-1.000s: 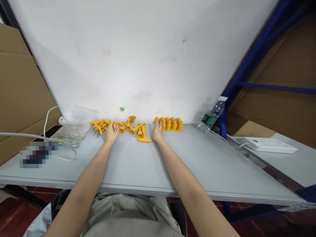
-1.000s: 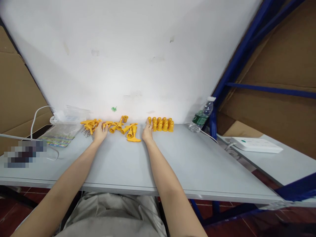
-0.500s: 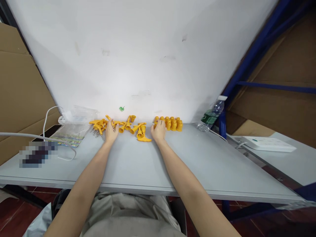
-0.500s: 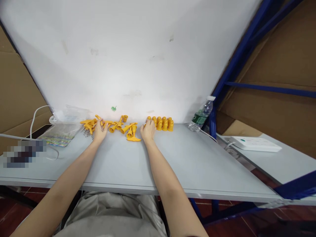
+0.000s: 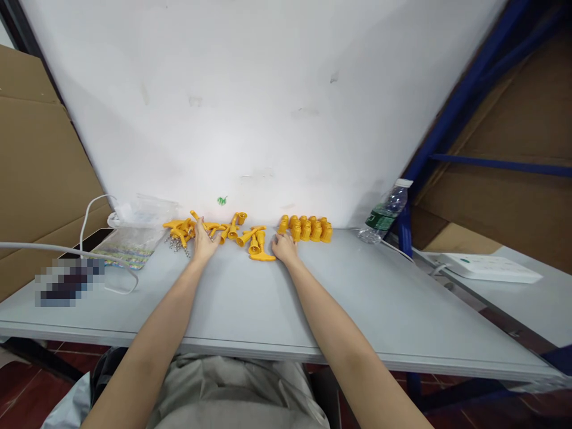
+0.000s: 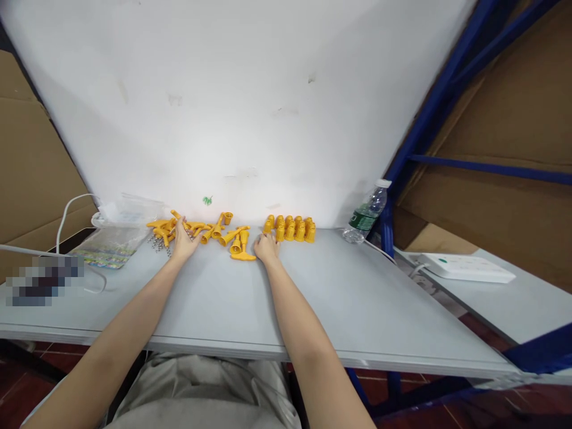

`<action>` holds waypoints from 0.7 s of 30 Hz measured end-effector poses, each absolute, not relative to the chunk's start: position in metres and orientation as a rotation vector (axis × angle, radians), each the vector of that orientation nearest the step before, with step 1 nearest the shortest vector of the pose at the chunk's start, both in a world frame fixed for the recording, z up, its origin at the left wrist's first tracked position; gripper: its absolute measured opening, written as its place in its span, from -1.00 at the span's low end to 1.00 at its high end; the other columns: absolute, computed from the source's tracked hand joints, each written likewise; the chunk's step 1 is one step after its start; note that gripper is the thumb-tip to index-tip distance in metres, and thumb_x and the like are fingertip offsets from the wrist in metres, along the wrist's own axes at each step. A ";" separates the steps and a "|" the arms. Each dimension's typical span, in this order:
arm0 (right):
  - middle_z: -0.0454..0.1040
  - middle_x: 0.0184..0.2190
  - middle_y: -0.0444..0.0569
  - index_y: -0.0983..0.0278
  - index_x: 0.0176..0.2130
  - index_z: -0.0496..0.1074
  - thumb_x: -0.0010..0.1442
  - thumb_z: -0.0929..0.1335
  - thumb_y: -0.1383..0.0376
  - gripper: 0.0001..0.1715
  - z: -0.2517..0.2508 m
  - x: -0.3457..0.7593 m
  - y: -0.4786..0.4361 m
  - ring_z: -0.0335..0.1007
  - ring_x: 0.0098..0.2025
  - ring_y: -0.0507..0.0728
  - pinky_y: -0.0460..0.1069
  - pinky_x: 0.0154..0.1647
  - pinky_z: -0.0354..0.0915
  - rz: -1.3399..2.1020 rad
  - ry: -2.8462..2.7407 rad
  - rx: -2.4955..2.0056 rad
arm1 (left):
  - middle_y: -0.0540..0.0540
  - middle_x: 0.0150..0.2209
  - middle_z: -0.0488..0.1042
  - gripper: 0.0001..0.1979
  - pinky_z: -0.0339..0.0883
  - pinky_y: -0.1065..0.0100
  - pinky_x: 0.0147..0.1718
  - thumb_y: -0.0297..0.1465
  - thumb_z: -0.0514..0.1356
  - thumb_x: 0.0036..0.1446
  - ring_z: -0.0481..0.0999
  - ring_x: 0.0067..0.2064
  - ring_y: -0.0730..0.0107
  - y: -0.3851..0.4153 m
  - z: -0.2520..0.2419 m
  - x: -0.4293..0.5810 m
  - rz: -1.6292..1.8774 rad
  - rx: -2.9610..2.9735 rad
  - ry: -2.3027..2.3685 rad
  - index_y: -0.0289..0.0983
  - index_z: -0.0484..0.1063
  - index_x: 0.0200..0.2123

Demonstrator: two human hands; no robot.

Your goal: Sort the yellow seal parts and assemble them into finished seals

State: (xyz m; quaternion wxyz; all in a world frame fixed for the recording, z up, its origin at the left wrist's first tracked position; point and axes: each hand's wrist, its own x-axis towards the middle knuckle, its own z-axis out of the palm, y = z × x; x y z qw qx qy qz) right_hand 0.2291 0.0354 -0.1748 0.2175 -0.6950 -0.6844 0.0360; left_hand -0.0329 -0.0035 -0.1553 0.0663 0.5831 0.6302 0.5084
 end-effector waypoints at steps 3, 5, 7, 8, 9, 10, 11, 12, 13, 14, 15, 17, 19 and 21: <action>0.23 0.28 0.26 0.39 0.17 0.37 0.29 0.21 0.24 -0.47 -0.178 0.230 0.039 0.15 0.28 0.39 0.26 0.23 0.09 0.139 -1.900 -1.937 | -0.38 0.29 0.15 -0.15 0.19 0.06 0.20 -0.28 0.26 0.05 0.18 0.32 0.02 -0.007 -0.154 -0.030 1.475 1.811 1.935 -0.30 -0.09 0.32; 0.20 0.30 0.26 0.40 0.19 0.35 0.28 0.22 0.25 -0.45 -0.182 0.231 0.042 0.15 0.28 0.40 0.26 0.22 0.10 0.120 -1.893 -1.900 | -0.37 0.31 0.14 -0.15 0.13 0.00 0.22 -0.23 0.25 0.07 0.14 0.34 -0.01 -0.009 -0.153 -0.028 1.436 1.796 1.973 -0.28 -0.09 0.33; 0.24 0.28 0.24 0.37 0.16 0.38 0.27 0.22 0.28 -0.49 -0.185 0.232 0.044 0.19 0.25 0.38 0.25 0.20 0.14 0.087 -1.897 -1.838 | -0.32 0.29 0.18 -0.24 0.12 -0.03 0.22 -0.22 0.21 0.11 0.18 0.32 0.01 -0.011 -0.151 -0.027 1.412 1.760 2.007 -0.22 -0.02 0.31; 0.26 0.27 0.22 0.35 0.15 0.39 0.26 0.22 0.30 -0.50 -0.187 0.233 0.045 0.20 0.25 0.37 0.24 0.19 0.15 0.072 -1.902 -1.811 | -0.30 0.27 0.22 -0.32 0.12 -0.02 0.22 -0.23 0.17 0.14 0.20 0.30 0.03 -0.011 -0.150 -0.027 1.405 1.749 2.020 -0.20 0.04 0.29; 0.27 0.26 0.20 0.34 0.14 0.40 0.26 0.22 0.32 -0.51 -0.188 0.233 0.047 0.21 0.24 0.35 0.23 0.19 0.15 0.061 -1.910 -1.790 | -0.27 0.24 0.27 -0.40 0.13 -0.01 0.21 -0.24 0.14 0.17 0.23 0.28 0.05 -0.012 -0.149 -0.027 1.398 1.740 2.034 -0.19 0.11 0.26; 0.28 0.26 0.19 0.34 0.14 0.40 0.26 0.21 0.34 -0.51 -0.188 0.233 0.048 0.21 0.25 0.33 0.22 0.19 0.15 0.054 -1.919 -1.773 | -0.24 0.20 0.31 -0.47 0.15 0.01 0.20 -0.27 0.10 0.19 0.26 0.26 0.07 -0.012 -0.148 -0.028 1.392 1.732 2.052 -0.18 0.18 0.22; 0.29 0.25 0.18 0.34 0.14 0.40 0.25 0.21 0.36 -0.51 -0.188 0.233 0.049 0.21 0.25 0.32 0.21 0.20 0.16 0.051 -1.930 -1.755 | -0.23 0.15 0.35 -0.53 0.17 0.03 0.19 -0.29 0.08 0.20 0.29 0.24 0.09 -0.013 -0.146 -0.028 1.388 1.721 2.076 -0.18 0.23 0.18; 0.30 0.25 0.18 0.35 0.13 0.40 0.24 0.22 0.38 -0.51 -0.188 0.233 0.050 0.22 0.24 0.30 0.19 0.20 0.16 0.053 -1.941 -1.733 | -0.23 0.12 0.37 -0.57 0.18 0.03 0.17 -0.30 0.06 0.21 0.31 0.22 0.08 -0.013 -0.145 -0.028 1.383 1.708 2.105 -0.18 0.28 0.15; 0.31 0.24 0.18 0.36 0.13 0.40 0.22 0.22 0.41 -0.50 -0.187 0.232 0.051 0.23 0.24 0.28 0.18 0.21 0.16 0.059 -1.948 -1.710 | -0.24 0.09 0.38 -0.60 0.20 0.02 0.15 -0.31 0.04 0.21 0.31 0.21 0.06 -0.014 -0.143 -0.029 1.377 1.693 2.141 -0.18 0.31 0.12; 0.33 0.23 0.18 0.37 0.12 0.41 0.19 0.22 0.45 -0.49 -0.186 0.231 0.053 0.25 0.23 0.26 0.16 0.21 0.17 0.073 -1.947 -1.689 | -0.26 0.08 0.38 -0.61 0.21 0.01 0.14 -0.31 0.03 0.22 0.31 0.20 0.04 -0.015 -0.142 -0.029 1.368 1.679 2.178 -0.18 0.34 0.10; 0.34 0.22 0.18 0.38 0.10 0.42 0.16 0.22 0.49 -0.47 -0.184 0.230 0.054 0.27 0.22 0.24 0.14 0.22 0.18 0.099 -1.938 -1.672 | -0.27 0.08 0.37 -0.62 0.20 -0.01 0.13 -0.30 0.02 0.23 0.31 0.20 0.01 -0.016 -0.140 -0.028 1.357 1.670 2.214 -0.18 0.35 0.08; 0.37 0.20 0.18 0.38 0.08 0.44 0.10 0.22 0.54 -0.43 -0.181 0.228 0.057 0.28 0.22 0.21 0.12 0.24 0.18 0.191 -1.882 -1.655 | -0.30 0.10 0.35 -0.62 0.18 -0.05 0.13 -0.27 0.00 0.24 0.29 0.21 -0.04 -0.017 -0.138 -0.027 1.327 1.677 2.267 -0.18 0.37 0.07; 0.37 0.20 0.15 0.37 0.08 0.44 0.08 0.21 0.57 -0.40 -0.176 0.226 0.060 0.26 0.25 0.19 0.10 0.26 0.17 0.293 -1.812 -1.657 | -0.30 0.12 0.33 -0.61 0.16 -0.08 0.13 -0.25 0.00 0.25 0.28 0.21 -0.05 -0.017 -0.138 -0.026 1.290 1.706 2.297 -0.17 0.37 0.08; 0.36 0.21 0.16 0.37 0.11 0.42 0.08 0.21 0.57 -0.38 -0.172 0.225 0.062 0.24 0.27 0.20 0.09 0.27 0.16 0.358 -1.756 -1.675 | -0.31 0.14 0.32 -0.59 0.13 -0.10 0.14 -0.24 0.01 0.24 0.27 0.21 -0.06 -0.017 -0.139 -0.025 1.248 1.747 2.312 -0.17 0.36 0.11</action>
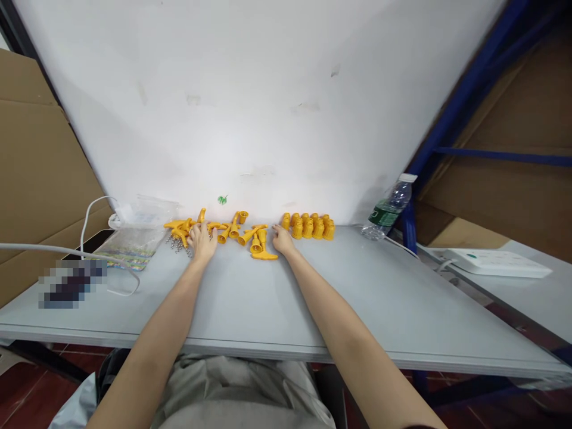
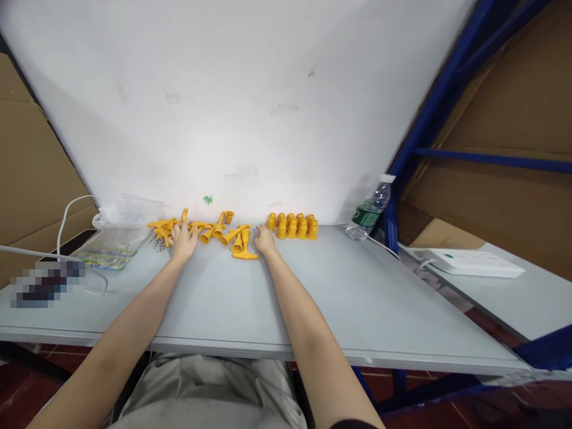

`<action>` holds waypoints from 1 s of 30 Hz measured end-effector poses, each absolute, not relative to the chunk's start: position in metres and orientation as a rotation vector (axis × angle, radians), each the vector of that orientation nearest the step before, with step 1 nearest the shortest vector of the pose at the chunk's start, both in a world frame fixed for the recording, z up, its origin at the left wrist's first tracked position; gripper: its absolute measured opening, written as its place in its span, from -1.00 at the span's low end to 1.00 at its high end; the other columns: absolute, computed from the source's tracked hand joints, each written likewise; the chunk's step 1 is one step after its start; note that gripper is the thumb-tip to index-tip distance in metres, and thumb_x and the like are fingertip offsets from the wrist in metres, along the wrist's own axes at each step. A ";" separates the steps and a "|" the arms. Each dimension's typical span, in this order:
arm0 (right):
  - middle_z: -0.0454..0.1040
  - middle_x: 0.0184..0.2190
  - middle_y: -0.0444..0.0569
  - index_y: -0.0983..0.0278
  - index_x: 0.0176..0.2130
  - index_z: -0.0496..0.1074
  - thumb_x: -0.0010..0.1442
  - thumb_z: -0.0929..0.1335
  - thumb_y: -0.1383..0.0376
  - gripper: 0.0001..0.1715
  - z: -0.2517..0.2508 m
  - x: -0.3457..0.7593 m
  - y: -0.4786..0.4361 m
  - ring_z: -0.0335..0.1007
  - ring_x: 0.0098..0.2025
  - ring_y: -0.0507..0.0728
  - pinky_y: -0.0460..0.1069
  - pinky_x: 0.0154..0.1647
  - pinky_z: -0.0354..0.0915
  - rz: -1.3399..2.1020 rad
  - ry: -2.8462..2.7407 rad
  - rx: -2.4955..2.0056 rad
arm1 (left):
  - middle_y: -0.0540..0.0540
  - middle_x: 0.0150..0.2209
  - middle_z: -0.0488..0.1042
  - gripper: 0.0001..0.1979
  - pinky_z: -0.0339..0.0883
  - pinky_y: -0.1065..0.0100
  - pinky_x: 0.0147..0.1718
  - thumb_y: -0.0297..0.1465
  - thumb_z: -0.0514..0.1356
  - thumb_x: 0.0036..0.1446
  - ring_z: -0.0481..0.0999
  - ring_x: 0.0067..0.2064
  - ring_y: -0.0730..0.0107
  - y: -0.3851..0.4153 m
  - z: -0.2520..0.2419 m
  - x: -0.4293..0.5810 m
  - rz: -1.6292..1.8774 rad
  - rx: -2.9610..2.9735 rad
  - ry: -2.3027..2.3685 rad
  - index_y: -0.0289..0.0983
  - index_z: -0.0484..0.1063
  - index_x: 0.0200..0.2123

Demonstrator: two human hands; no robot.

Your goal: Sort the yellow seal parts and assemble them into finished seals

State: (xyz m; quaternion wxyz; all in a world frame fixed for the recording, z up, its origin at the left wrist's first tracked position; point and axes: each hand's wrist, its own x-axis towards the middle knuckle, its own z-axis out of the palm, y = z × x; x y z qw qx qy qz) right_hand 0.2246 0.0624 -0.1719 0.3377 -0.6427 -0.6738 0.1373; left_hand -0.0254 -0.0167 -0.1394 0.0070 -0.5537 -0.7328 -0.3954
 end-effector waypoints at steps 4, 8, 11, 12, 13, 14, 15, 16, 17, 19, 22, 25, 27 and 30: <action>0.31 0.23 0.32 0.54 0.21 0.28 0.16 0.20 0.53 -0.38 -0.163 0.223 0.065 0.25 0.26 0.28 0.07 0.24 0.17 0.422 -1.649 -1.753 | -0.31 0.22 0.26 -0.51 0.07 -0.13 0.17 -0.26 0.07 0.20 0.22 0.25 -0.08 -0.013 -0.147 -0.028 -1.133 -1.782 -2.282 -0.17 0.28 0.20; 0.32 0.20 0.37 0.61 0.21 0.26 0.26 0.19 0.44 -0.44 -0.153 0.219 0.061 0.27 0.24 0.26 0.02 0.21 0.18 0.484 -1.581 -1.777 | -0.28 0.31 0.17 -0.43 -0.03 -0.18 0.23 -0.30 0.08 0.18 0.12 0.32 -0.05 -0.008 -0.153 -0.033 -0.981 -1.849 -2.340 -0.15 0.19 0.27; 0.46 0.10 0.22 0.47 0.10 0.42 0.29 0.22 0.36 -0.55 -0.146 0.213 0.054 0.39 0.14 0.17 -0.05 0.13 0.24 0.513 -1.607 -1.736 | -0.23 0.38 0.06 -0.38 -0.18 -0.21 0.29 -0.31 0.07 0.17 0.01 0.39 0.01 -0.007 -0.156 -0.036 -0.848 -1.925 -2.381 -0.15 0.13 0.32; 0.49 0.06 0.18 0.42 0.08 0.44 0.30 0.23 0.32 -0.57 -0.144 0.210 0.051 0.43 0.09 0.16 -0.06 0.09 0.26 0.529 -1.628 -1.716 | -0.21 0.39 0.02 -0.36 -0.22 -0.21 0.31 -0.31 0.07 0.17 -0.04 0.40 0.02 -0.006 -0.157 -0.036 -0.805 -1.949 -2.393 -0.15 0.11 0.33; 0.51 0.04 0.16 0.40 0.08 0.44 0.31 0.23 0.27 -0.57 -0.142 0.207 0.048 0.45 0.06 0.15 -0.06 0.06 0.28 0.553 -1.658 -1.694 | -0.20 0.41 -0.02 -0.34 -0.25 -0.20 0.32 -0.31 0.07 0.17 -0.07 0.42 0.03 -0.006 -0.157 -0.036 -0.763 -1.970 -2.403 -0.17 0.08 0.34; 0.52 0.03 0.15 0.38 0.09 0.43 0.32 0.24 0.23 -0.55 -0.140 0.204 0.045 0.47 0.03 0.15 -0.05 0.03 0.29 0.580 -1.697 -1.673 | -0.19 0.42 -0.06 -0.33 -0.27 -0.19 0.33 -0.31 0.07 0.17 -0.10 0.43 0.04 -0.006 -0.157 -0.036 -0.727 -1.989 -2.409 -0.18 0.06 0.35; 0.51 0.04 0.16 0.37 0.12 0.41 0.31 0.25 0.18 -0.52 -0.139 0.202 0.043 0.47 0.03 0.16 -0.04 0.03 0.30 0.606 -1.742 -1.657 | -0.19 0.43 -0.09 -0.31 -0.29 -0.19 0.33 -0.31 0.07 0.16 -0.13 0.43 0.03 -0.006 -0.156 -0.036 -0.695 -2.003 -2.413 -0.19 0.05 0.36; 0.50 0.06 0.18 0.37 0.15 0.38 0.30 0.27 0.14 -0.47 -0.137 0.199 0.041 0.46 0.04 0.18 -0.03 0.03 0.29 0.625 -1.789 -1.646 | -0.19 0.44 -0.12 -0.30 -0.30 -0.19 0.33 -0.30 0.07 0.16 -0.14 0.43 0.03 -0.007 -0.156 -0.036 -0.671 -2.010 -2.418 -0.20 0.03 0.37; 0.48 0.08 0.19 0.37 0.17 0.36 0.28 0.30 0.11 -0.43 -0.136 0.197 0.039 0.45 0.07 0.19 -0.03 0.03 0.28 0.633 -1.834 -1.644 | -0.19 0.44 -0.13 -0.29 -0.31 -0.19 0.33 -0.30 0.08 0.16 -0.14 0.44 0.02 -0.007 -0.156 -0.036 -0.656 -2.008 -2.426 -0.20 0.03 0.37; 0.47 0.09 0.19 0.36 0.16 0.36 0.23 0.36 0.11 -0.40 -0.136 0.194 0.037 0.43 0.08 0.21 -0.03 0.02 0.28 0.607 -1.890 -1.674 | -0.20 0.44 -0.15 -0.28 -0.32 -0.20 0.33 -0.28 0.09 0.15 -0.14 0.43 -0.01 -0.008 -0.155 -0.035 -0.651 -1.995 -2.443 -0.20 0.04 0.37; 0.52 0.02 0.14 0.34 0.08 0.41 0.20 0.37 0.22 -0.53 -0.137 0.190 0.037 0.47 0.01 0.18 -0.05 -0.07 0.30 0.566 -1.885 -1.737 | -0.23 0.44 -0.13 -0.31 -0.29 -0.23 0.32 -0.26 0.10 0.14 -0.11 0.43 -0.03 -0.008 -0.155 -0.034 -0.697 -1.981 -2.442 -0.21 0.10 0.35; 0.56 -0.07 0.09 0.33 0.00 0.43 0.21 0.31 0.33 -0.64 -0.139 0.186 0.039 0.49 -0.08 0.13 -0.06 -0.13 0.31 0.577 -1.826 -1.749 | -0.25 0.42 -0.05 -0.40 -0.20 -0.26 0.30 -0.28 0.09 0.17 -0.04 0.41 -0.07 -0.008 -0.154 -0.032 -0.800 -1.967 -2.374 -0.21 0.21 0.29; 0.56 -0.08 0.09 0.33 -0.03 0.43 0.19 0.29 0.38 -0.66 -0.137 0.184 0.039 0.48 -0.08 0.14 -0.04 -0.10 0.31 0.552 -1.793 -1.713 | -0.27 0.40 0.02 -0.47 -0.14 -0.25 0.28 -0.31 0.07 0.18 0.03 0.38 -0.07 -0.010 -0.152 -0.030 -0.886 -1.956 -2.270 -0.23 0.29 0.23; 0.52 -0.05 0.13 0.34 -0.05 0.43 0.20 0.25 0.38 -0.68 -0.127 0.180 0.035 0.44 -0.01 0.17 0.03 0.01 0.31 0.395 -1.767 -1.560 | -0.29 0.35 0.14 -0.55 -0.04 -0.16 0.27 -0.34 0.05 0.22 0.17 0.32 -0.03 -0.015 -0.145 -0.023 -0.996 -2.011 -2.043 -0.26 0.37 0.16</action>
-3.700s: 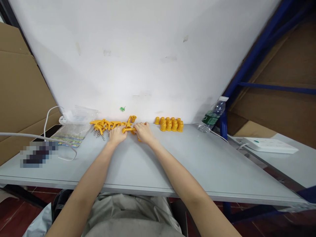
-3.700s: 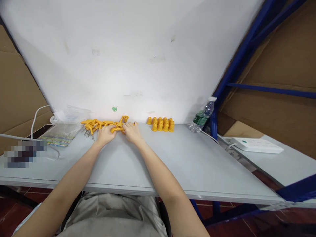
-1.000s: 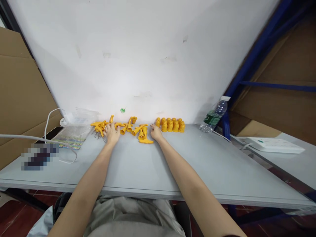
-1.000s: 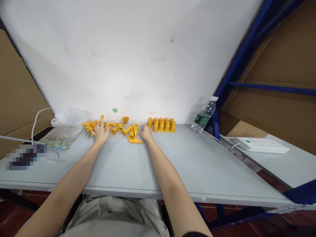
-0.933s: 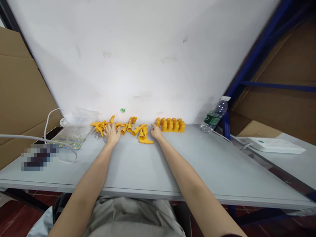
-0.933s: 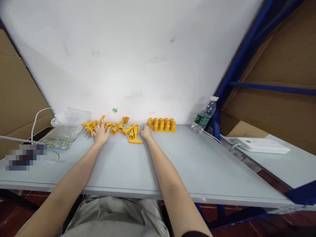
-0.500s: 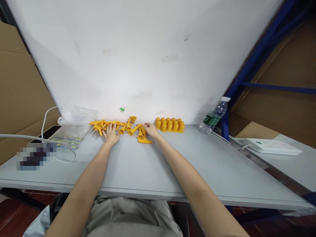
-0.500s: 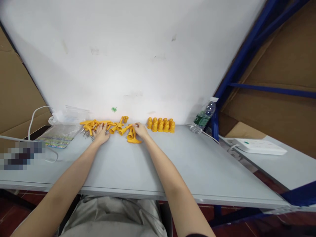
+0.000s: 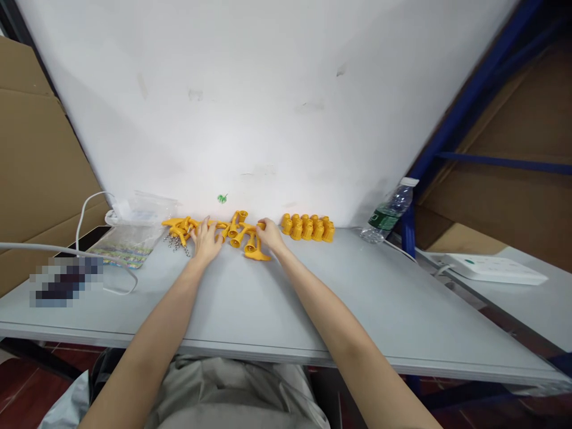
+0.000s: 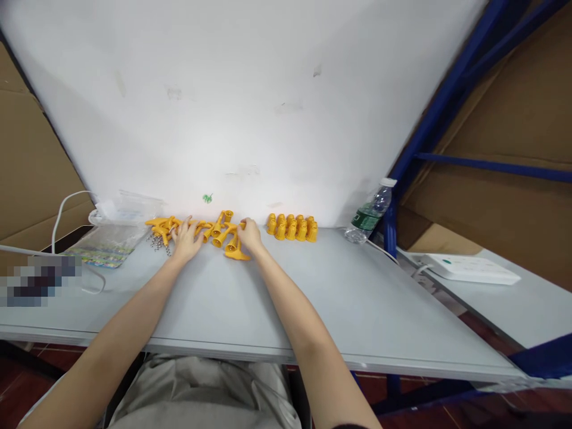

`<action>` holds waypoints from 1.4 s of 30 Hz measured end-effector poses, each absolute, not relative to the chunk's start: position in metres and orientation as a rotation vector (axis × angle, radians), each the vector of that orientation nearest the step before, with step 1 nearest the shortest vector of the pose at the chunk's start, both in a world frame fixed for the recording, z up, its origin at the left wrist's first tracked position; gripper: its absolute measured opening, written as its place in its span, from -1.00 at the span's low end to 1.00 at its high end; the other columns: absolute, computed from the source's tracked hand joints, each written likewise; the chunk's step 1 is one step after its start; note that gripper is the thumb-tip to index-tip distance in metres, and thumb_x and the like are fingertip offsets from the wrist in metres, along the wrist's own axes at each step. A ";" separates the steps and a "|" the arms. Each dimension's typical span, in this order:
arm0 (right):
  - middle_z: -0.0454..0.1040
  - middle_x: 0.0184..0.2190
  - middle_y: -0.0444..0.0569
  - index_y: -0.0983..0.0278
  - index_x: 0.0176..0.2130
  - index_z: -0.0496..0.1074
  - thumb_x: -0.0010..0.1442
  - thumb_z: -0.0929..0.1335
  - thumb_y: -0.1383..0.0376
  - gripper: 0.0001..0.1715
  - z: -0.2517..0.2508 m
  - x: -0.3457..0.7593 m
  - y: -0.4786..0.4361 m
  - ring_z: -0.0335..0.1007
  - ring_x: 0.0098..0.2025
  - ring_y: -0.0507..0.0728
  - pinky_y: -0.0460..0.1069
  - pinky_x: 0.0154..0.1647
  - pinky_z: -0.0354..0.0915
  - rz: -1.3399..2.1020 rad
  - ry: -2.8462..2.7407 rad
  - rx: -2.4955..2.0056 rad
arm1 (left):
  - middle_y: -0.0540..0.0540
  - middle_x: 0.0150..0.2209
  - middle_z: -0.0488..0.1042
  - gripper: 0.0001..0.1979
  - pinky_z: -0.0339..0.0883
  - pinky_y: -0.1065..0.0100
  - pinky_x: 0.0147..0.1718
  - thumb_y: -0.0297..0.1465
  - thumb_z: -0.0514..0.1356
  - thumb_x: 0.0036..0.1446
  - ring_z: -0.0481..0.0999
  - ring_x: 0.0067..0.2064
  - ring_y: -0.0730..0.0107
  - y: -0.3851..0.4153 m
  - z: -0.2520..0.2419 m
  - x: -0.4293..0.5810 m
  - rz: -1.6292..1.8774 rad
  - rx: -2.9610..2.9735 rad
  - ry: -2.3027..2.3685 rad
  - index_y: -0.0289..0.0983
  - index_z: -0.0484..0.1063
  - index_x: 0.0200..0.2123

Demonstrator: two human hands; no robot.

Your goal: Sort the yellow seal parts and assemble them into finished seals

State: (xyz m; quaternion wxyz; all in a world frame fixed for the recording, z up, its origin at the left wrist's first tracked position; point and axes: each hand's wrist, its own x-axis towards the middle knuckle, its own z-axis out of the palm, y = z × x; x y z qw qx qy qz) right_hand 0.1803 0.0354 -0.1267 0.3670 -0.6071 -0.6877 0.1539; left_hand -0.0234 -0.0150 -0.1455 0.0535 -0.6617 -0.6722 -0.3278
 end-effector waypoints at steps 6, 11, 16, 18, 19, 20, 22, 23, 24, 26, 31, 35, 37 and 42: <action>0.42 -0.03 0.15 0.32 0.01 0.40 0.18 0.25 0.36 -0.61 -0.091 0.169 0.013 0.39 0.02 0.19 0.07 0.08 0.30 0.128 -1.807 -1.132 | -0.26 0.25 0.29 -0.51 0.19 0.09 0.19 -0.26 0.03 0.27 0.31 0.23 0.10 -0.033 -0.137 0.007 -1.059 -2.344 -1.648 -0.26 0.28 0.23; 0.47 -0.15 0.10 0.30 -0.07 0.45 0.19 0.27 0.30 -0.68 -0.069 0.160 -0.010 0.42 -0.12 0.17 0.07 -0.03 0.33 0.171 -1.833 -1.064 | -0.27 0.31 0.19 -0.59 0.30 0.10 0.09 -0.27 0.12 0.23 0.40 0.16 0.03 -0.040 -0.133 0.020 -1.099 -2.164 -1.820 -0.23 0.43 0.11; 0.51 -0.28 -0.01 0.30 -0.12 0.45 0.20 0.30 0.22 -0.71 -0.058 0.165 -0.023 0.40 -0.27 0.11 0.01 -0.19 0.31 0.350 -1.917 -1.150 | -0.25 0.16 0.36 -0.60 0.39 0.18 -0.05 -0.33 0.03 0.29 0.53 -0.04 0.15 -0.036 -0.127 0.005 -1.231 -2.011 -1.955 -0.18 0.38 0.16; 0.51 -0.33 -0.05 0.31 -0.15 0.46 0.19 0.32 0.24 -0.75 -0.053 0.170 -0.026 0.38 -0.32 0.08 -0.04 -0.24 0.27 0.422 -2.074 -1.187 | -0.22 0.08 0.42 -0.60 0.39 0.22 -0.10 -0.36 0.00 0.30 0.54 -0.10 0.18 -0.034 -0.127 -0.002 -1.227 -2.023 -1.949 -0.18 0.37 0.16; 0.51 -0.34 -0.06 0.31 -0.17 0.47 0.17 0.34 0.26 -0.77 -0.051 0.172 -0.027 0.37 -0.33 0.06 -0.05 -0.26 0.26 0.450 -2.172 -1.206 | -0.22 0.06 0.42 -0.60 0.39 0.23 -0.11 -0.38 -0.01 0.30 0.53 -0.09 0.18 -0.033 -0.128 -0.005 -1.216 -2.035 -1.923 -0.19 0.37 0.16; 0.50 -0.36 -0.07 0.30 -0.19 0.48 0.16 0.36 0.26 -0.79 -0.049 0.174 -0.028 0.37 -0.35 0.06 -0.07 -0.29 0.24 0.472 -2.268 -1.228 | -0.23 0.07 0.41 -0.59 0.38 0.24 -0.11 -0.41 -0.02 0.29 0.52 -0.07 0.18 -0.032 -0.128 -0.007 -1.198 -2.050 -1.889 -0.20 0.38 0.16; 0.50 -0.40 -0.09 0.30 -0.25 0.49 0.17 0.36 0.24 -0.81 -0.046 0.177 -0.029 0.35 -0.39 0.05 -0.08 -0.34 0.19 0.498 -2.431 -1.274 | -0.24 0.08 0.38 -0.57 0.37 0.25 -0.11 -0.44 -0.04 0.29 0.51 -0.05 0.17 -0.031 -0.130 -0.009 -1.143 -2.091 -1.812 -0.20 0.38 0.16; 0.49 -0.42 -0.09 0.30 -0.27 0.49 0.19 0.35 0.22 -0.80 -0.045 0.178 -0.029 0.34 -0.40 0.05 -0.08 -0.37 0.18 0.502 -2.489 -1.292 | -0.24 0.09 0.37 -0.56 0.37 0.25 -0.11 -0.45 -0.05 0.29 0.51 -0.06 0.18 -0.031 -0.130 -0.009 -1.112 -2.111 -1.778 -0.20 0.37 0.17; 0.50 -0.43 -0.08 0.30 -0.29 0.49 0.22 0.33 0.20 -0.78 -0.045 0.179 -0.029 0.34 -0.41 0.06 -0.08 -0.38 0.17 0.497 -2.533 -1.303 | -0.23 0.08 0.36 -0.55 0.37 0.26 -0.11 -0.46 -0.06 0.29 0.51 -0.08 0.19 -0.031 -0.130 -0.009 -1.083 -2.128 -1.753 -0.19 0.36 0.18; 0.53 -0.39 -0.04 0.30 -0.29 0.48 0.26 0.31 0.20 -0.77 -0.046 0.180 -0.026 0.37 -0.39 0.07 -0.07 -0.36 0.17 0.435 -2.575 -1.315 | -0.23 0.06 0.36 -0.53 0.37 0.28 -0.14 -0.47 -0.07 0.28 0.51 -0.11 0.21 -0.032 -0.128 -0.007 -1.030 -2.158 -1.732 -0.18 0.33 0.20; 0.56 -0.20 0.05 0.26 -0.16 0.44 0.23 0.35 0.32 -0.85 -0.052 0.179 -0.018 0.47 -0.17 0.19 0.04 -0.10 0.19 -0.049 -2.614 -1.356 | -0.23 -0.01 0.39 -0.56 0.37 0.29 -0.18 -0.36 -0.04 0.29 0.50 -0.14 0.20 -0.038 -0.124 -0.001 -0.948 -2.261 -1.785 -0.20 0.32 0.20; 0.54 -0.18 0.15 0.32 -0.13 0.41 0.26 0.26 0.44 -0.81 -0.058 0.177 -0.017 0.44 -0.10 0.25 0.16 0.05 0.10 -0.487 -2.655 -1.304 | -0.19 -0.01 0.42 -0.63 0.36 0.25 -0.12 -0.37 0.03 0.25 0.49 -0.15 0.22 -0.038 -0.122 0.003 -1.142 -2.325 -1.850 -0.19 0.38 0.10; 0.52 -0.18 0.16 0.30 -0.11 0.39 0.28 0.19 0.48 -0.73 -0.061 0.178 -0.016 0.41 -0.09 0.24 0.18 0.09 0.06 -0.648 -2.633 -1.242 | -0.15 -0.08 0.47 -0.71 0.36 0.27 -0.15 -0.40 0.09 0.22 0.48 -0.24 0.30 -0.037 -0.120 0.005 -1.335 -2.390 -1.917 -0.21 0.42 -0.01; 0.49 -0.14 0.11 0.25 -0.09 0.36 0.33 0.12 0.49 -0.67 -0.070 0.183 -0.012 0.33 -0.06 0.22 0.19 0.15 0.05 -0.839 -2.570 -1.080 | 0.08 -0.56 0.32 -0.92 0.19 0.44 -0.58 -0.38 0.18 0.17 0.22 -0.63 0.54 -0.037 -0.111 0.011 -1.837 -2.666 -2.337 -0.26 0.40 -0.26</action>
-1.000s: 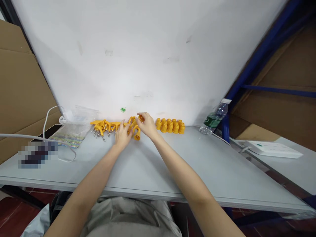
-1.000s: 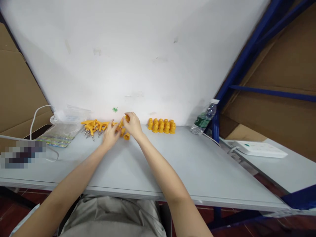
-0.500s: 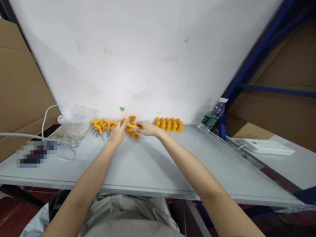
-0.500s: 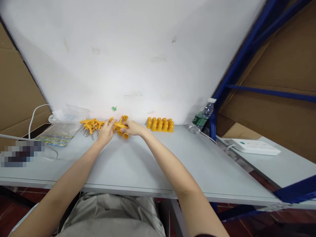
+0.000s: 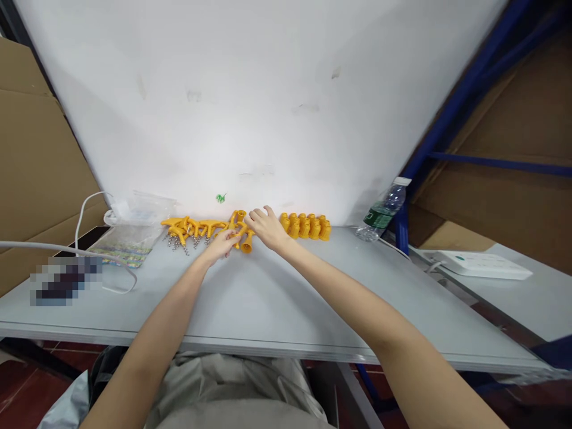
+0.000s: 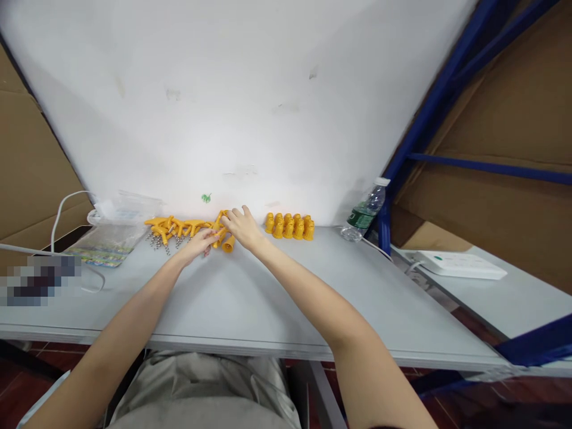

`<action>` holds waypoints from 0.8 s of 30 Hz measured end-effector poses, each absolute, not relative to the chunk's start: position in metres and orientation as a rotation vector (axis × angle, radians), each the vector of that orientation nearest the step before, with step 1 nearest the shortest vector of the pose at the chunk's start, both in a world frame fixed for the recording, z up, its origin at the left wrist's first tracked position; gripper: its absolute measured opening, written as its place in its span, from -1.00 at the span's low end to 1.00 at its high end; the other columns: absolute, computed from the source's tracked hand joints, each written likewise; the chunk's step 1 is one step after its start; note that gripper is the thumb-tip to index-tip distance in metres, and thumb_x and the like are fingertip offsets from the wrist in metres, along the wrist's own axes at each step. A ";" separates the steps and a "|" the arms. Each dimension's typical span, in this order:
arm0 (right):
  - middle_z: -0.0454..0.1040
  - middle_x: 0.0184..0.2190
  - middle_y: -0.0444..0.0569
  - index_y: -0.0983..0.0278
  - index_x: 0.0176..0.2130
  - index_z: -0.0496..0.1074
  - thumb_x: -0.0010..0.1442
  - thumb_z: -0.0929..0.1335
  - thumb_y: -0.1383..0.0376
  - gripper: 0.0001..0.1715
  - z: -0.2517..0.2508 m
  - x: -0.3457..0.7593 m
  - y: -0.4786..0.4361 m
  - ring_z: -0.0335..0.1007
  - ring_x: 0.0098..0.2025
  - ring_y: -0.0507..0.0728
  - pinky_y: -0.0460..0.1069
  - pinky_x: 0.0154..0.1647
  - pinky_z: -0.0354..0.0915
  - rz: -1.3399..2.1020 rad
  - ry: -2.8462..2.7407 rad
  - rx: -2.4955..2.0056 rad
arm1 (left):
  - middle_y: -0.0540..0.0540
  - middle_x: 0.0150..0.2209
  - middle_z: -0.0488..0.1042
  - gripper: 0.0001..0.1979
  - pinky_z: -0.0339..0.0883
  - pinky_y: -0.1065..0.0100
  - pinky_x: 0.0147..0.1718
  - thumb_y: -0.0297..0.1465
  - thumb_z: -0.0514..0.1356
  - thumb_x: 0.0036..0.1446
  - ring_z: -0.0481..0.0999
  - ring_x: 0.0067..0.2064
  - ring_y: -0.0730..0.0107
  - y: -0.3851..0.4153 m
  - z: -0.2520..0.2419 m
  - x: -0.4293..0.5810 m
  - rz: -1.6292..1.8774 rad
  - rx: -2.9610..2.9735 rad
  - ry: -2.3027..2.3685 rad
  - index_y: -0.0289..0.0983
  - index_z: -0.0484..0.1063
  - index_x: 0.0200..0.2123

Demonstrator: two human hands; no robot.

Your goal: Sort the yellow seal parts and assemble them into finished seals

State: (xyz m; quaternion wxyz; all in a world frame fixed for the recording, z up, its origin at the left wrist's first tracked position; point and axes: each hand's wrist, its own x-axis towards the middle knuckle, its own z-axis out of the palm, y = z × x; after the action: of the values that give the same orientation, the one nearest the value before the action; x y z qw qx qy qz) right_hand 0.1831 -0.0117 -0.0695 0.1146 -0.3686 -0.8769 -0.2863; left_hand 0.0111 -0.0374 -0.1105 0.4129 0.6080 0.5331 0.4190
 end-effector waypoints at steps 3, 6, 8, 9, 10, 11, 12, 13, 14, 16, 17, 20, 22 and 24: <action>0.48 -0.14 0.12 0.28 -0.10 0.36 0.32 0.10 0.51 -0.65 -0.074 0.185 -0.008 0.32 -0.06 0.22 0.22 0.20 0.03 -0.834 -2.530 -1.099 | 0.15 -0.63 0.21 -0.87 0.05 0.49 -0.67 -0.39 0.27 0.09 0.12 -0.69 0.62 -0.041 -0.105 0.013 1.090 1.391 1.266 -0.26 0.35 -0.40; 0.47 -0.12 0.14 0.29 -0.11 0.35 0.31 0.09 0.53 -0.63 -0.076 0.183 -0.003 0.30 -0.02 0.23 0.24 0.23 0.01 -0.828 -2.501 -1.091 | 0.16 -0.64 0.19 -0.78 -0.04 0.52 -0.69 -0.39 0.31 0.03 0.06 -0.71 0.68 -0.043 -0.101 0.012 1.081 1.307 1.265 -0.27 0.29 -0.48; 0.47 -0.12 0.13 0.28 -0.12 0.35 0.30 0.08 0.54 -0.62 -0.076 0.180 0.001 0.30 0.00 0.23 0.25 0.24 0.01 -0.834 -2.484 -1.045 | 0.18 -0.67 0.13 -0.77 -0.10 0.53 -0.70 -0.36 0.29 0.04 -0.01 -0.73 0.70 -0.042 -0.099 0.009 1.004 1.189 1.220 -0.26 0.27 -0.49; 0.47 -0.12 0.11 0.27 -0.12 0.35 0.30 0.08 0.54 -0.62 -0.075 0.178 0.003 0.29 0.02 0.22 0.25 0.25 0.00 -0.840 -2.477 -1.017 | 0.20 -0.68 0.10 -0.78 -0.12 0.53 -0.71 -0.35 0.27 0.06 -0.05 -0.73 0.71 -0.041 -0.098 0.007 0.957 1.121 1.177 -0.26 0.27 -0.48; 0.47 -0.12 0.10 0.27 -0.12 0.36 0.30 0.08 0.54 -0.61 -0.074 0.175 0.004 0.29 0.03 0.22 0.25 0.26 0.00 -0.846 -2.470 -0.992 | 0.21 -0.69 0.06 -0.81 -0.14 0.53 -0.71 -0.34 0.24 0.08 -0.07 -0.74 0.70 -0.040 -0.098 0.004 0.910 1.056 1.129 -0.25 0.28 -0.46; 0.48 -0.13 0.10 0.26 -0.12 0.36 0.31 0.08 0.54 -0.61 -0.072 0.172 0.006 0.29 0.05 0.21 0.25 0.26 -0.01 -0.851 -2.467 -0.974 | 0.22 -0.70 0.03 -0.83 -0.16 0.53 -0.72 -0.33 0.20 0.10 -0.09 -0.75 0.69 -0.039 -0.097 0.001 0.872 0.999 1.081 -0.25 0.29 -0.44; 0.48 -0.13 0.10 0.27 -0.12 0.36 0.31 0.08 0.53 -0.61 -0.070 0.169 0.007 0.29 0.06 0.21 0.25 0.27 -0.01 -0.850 -2.469 -0.963 | 0.22 -0.70 0.02 -0.86 -0.16 0.53 -0.72 -0.33 0.17 0.12 -0.10 -0.75 0.68 -0.038 -0.097 -0.002 0.851 0.954 1.034 -0.25 0.30 -0.43; 0.48 -0.14 0.10 0.27 -0.12 0.36 0.32 0.08 0.53 -0.62 -0.067 0.166 0.009 0.28 0.07 0.21 0.25 0.27 -0.02 -0.844 -2.476 -0.962 | 0.22 -0.71 0.01 -0.87 -0.15 0.53 -0.73 -0.33 0.14 0.13 -0.11 -0.75 0.68 -0.037 -0.097 -0.004 0.848 0.920 0.994 -0.25 0.30 -0.43; 0.49 -0.14 0.10 0.27 -0.12 0.36 0.32 0.09 0.52 -0.63 -0.065 0.164 0.010 0.28 0.08 0.21 0.25 0.28 -0.03 -0.829 -2.489 -0.968 | 0.22 -0.71 0.00 -0.87 -0.15 0.53 -0.73 -0.33 0.13 0.13 -0.11 -0.75 0.68 -0.036 -0.097 -0.006 0.858 0.894 0.970 -0.25 0.29 -0.43; 0.50 -0.15 0.10 0.28 -0.11 0.37 0.31 0.14 0.51 -0.68 -0.059 0.160 0.012 0.29 0.09 0.21 0.26 0.28 -0.03 -0.779 -2.540 -0.982 | 0.22 -0.70 -0.01 -0.86 -0.15 0.54 -0.73 -0.33 0.14 0.12 -0.12 -0.75 0.69 -0.035 -0.099 -0.009 0.907 0.864 0.963 -0.25 0.28 -0.44; 0.50 -0.14 0.10 0.27 -0.10 0.37 0.30 0.18 0.50 -0.72 -0.057 0.160 0.013 0.29 0.09 0.22 0.26 0.27 -0.02 -0.747 -2.583 -0.984 | 0.23 -0.70 -0.01 -0.86 -0.16 0.54 -0.73 -0.33 0.15 0.11 -0.12 -0.75 0.70 -0.034 -0.101 -0.010 0.932 0.859 0.977 -0.25 0.28 -0.44; 0.52 -0.11 0.10 0.27 -0.10 0.40 0.26 0.31 0.41 -0.80 -0.054 0.163 0.013 0.31 0.08 0.24 0.25 0.20 0.05 -0.653 -2.753 -0.994 | 0.24 -0.70 0.00 -0.81 -0.20 0.56 -0.72 -0.30 0.21 0.07 -0.11 -0.75 0.72 -0.032 -0.107 -0.009 0.971 0.877 1.073 -0.26 0.28 -0.44; 0.54 -0.12 0.10 0.27 -0.11 0.43 0.23 0.35 0.38 -0.81 -0.053 0.166 0.010 0.35 0.04 0.24 0.22 0.16 0.08 -0.625 -2.824 -1.013 | 0.23 -0.70 0.02 -0.78 -0.20 0.56 -0.72 -0.30 0.25 0.04 -0.09 -0.74 0.73 -0.032 -0.109 -0.007 0.974 0.904 1.139 -0.26 0.26 -0.46; 0.55 -0.14 0.10 0.27 -0.12 0.45 0.24 0.33 0.42 -0.81 -0.051 0.169 0.006 0.38 -0.01 0.23 0.20 0.13 0.09 -0.648 -2.835 -1.013 | 0.22 -0.70 0.05 -0.79 -0.19 0.56 -0.71 -0.33 0.25 0.04 -0.07 -0.74 0.72 -0.034 -0.109 -0.004 0.966 0.936 1.161 -0.25 0.24 -0.47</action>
State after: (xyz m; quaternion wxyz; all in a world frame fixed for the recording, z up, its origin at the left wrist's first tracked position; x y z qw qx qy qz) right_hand 0.1691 0.0057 -0.0512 0.0310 -0.3287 -0.9202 -0.2104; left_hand -0.0044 -0.0336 -0.1090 0.6306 0.4089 0.5070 0.4220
